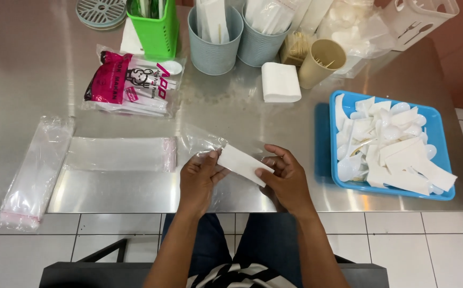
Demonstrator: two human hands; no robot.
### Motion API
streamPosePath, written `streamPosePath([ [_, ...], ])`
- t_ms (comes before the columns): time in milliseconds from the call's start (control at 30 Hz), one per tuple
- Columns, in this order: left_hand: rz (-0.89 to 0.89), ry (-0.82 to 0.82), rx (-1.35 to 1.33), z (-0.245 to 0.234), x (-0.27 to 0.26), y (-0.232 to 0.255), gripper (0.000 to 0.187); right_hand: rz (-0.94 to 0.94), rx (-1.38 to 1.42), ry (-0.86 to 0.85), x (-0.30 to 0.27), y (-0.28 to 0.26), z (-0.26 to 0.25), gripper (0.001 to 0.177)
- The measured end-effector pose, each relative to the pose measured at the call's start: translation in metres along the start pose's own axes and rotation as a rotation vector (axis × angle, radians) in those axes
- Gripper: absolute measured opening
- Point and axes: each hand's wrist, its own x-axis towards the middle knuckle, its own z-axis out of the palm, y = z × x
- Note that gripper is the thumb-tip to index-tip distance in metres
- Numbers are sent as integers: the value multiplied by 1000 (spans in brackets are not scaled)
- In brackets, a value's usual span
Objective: The person folds a white napkin, places it into a small plastic bag along with a white plastic spoon and a toothpick, and then repeats the process for a second set.
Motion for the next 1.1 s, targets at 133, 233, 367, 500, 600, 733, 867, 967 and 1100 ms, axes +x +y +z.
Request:
streamPosePath([
  [133, -43, -37, 41, -11, 10, -9, 27, 33, -46, -56, 2, -3, -5, 53],
  [233, -21, -114, 98, -15, 13, -15, 32, -2, -18, -56, 5, 5, -5, 51],
  [367, -33, -157, 95, -18, 15, -17, 31, -27, -65, -70, 8, 5, -5, 51],
  [500, -34, -205, 143, -18, 14, -14, 34, 0, -85, -103, 8, 7, -7, 45],
  [600, -42, -198, 98, -16, 13, -13, 35, -24, -77, -75, 9, 13, -7, 44],
  [733, -44, -194, 88, -17, 15, -16, 33, -48, -83, -48, 13, 21, -9, 48],
  [867, -45, -203, 116, -16, 12, -12, 35, -34, -102, -76, 9, 13, -6, 46],
  [967, -46, -211, 178, -30, 23, -31, 35, -35, -91, -60, 5, 6, -1, 43],
  [1100, -32, -222, 278, -56, 36, -59, 30, -67, -101, -55, 5, 14, 1, 44],
])
